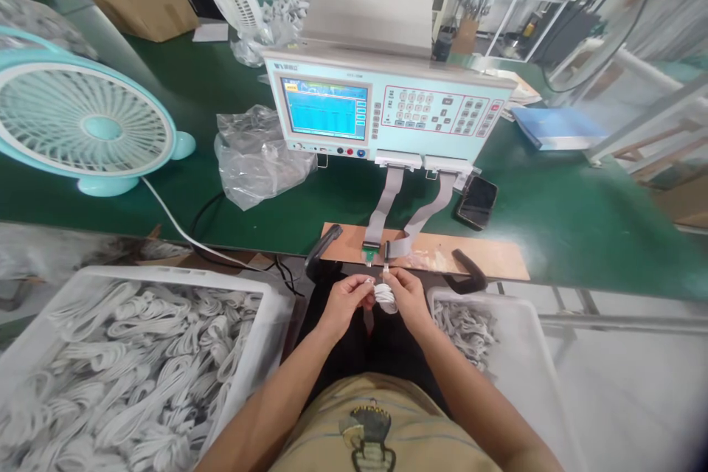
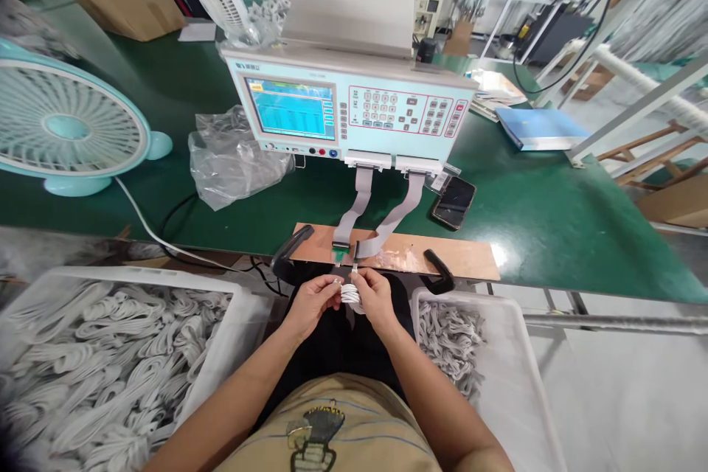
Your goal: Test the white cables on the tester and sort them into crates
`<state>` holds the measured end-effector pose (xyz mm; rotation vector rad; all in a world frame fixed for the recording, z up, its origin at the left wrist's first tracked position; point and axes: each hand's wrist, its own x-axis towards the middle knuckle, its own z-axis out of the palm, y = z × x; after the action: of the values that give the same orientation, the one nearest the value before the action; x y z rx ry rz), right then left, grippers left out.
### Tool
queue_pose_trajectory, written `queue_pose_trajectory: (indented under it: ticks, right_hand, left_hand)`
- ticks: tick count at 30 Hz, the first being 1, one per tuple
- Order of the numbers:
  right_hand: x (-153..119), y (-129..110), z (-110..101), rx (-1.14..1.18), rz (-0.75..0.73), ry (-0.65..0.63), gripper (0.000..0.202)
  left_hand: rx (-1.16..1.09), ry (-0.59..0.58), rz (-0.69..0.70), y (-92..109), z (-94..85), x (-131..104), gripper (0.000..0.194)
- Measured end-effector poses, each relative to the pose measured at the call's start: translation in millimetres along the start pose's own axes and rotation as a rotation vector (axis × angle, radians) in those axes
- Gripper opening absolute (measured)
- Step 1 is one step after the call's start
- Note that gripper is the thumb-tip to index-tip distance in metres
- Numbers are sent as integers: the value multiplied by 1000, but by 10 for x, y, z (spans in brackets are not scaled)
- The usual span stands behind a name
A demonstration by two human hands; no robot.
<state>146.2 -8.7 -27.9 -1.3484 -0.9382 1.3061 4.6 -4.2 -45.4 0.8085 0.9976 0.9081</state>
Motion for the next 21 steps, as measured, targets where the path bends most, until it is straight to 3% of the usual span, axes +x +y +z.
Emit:
queue_pose_trajectory:
  ticks: [4, 8, 11, 16, 21]
  right_hand:
    - [-4, -16, 29, 38, 22, 39, 22]
    - [2, -19, 76, 176, 98, 68, 22]
    - [23, -14, 115, 325, 178, 96, 24]
    - [47, -7, 143, 381, 174, 123, 25]
    - [52, 29, 173, 454, 190, 133, 23]
  left_hand:
    - [224, 7, 92, 44, -5, 13, 25]
    - [450, -94, 173, 162, -45, 8, 27]
    - [497, -135, 257, 227, -61, 24, 28]
    - [409, 44, 355, 218, -6, 65, 31]
    - [392, 81, 360, 193, 77, 76, 31]
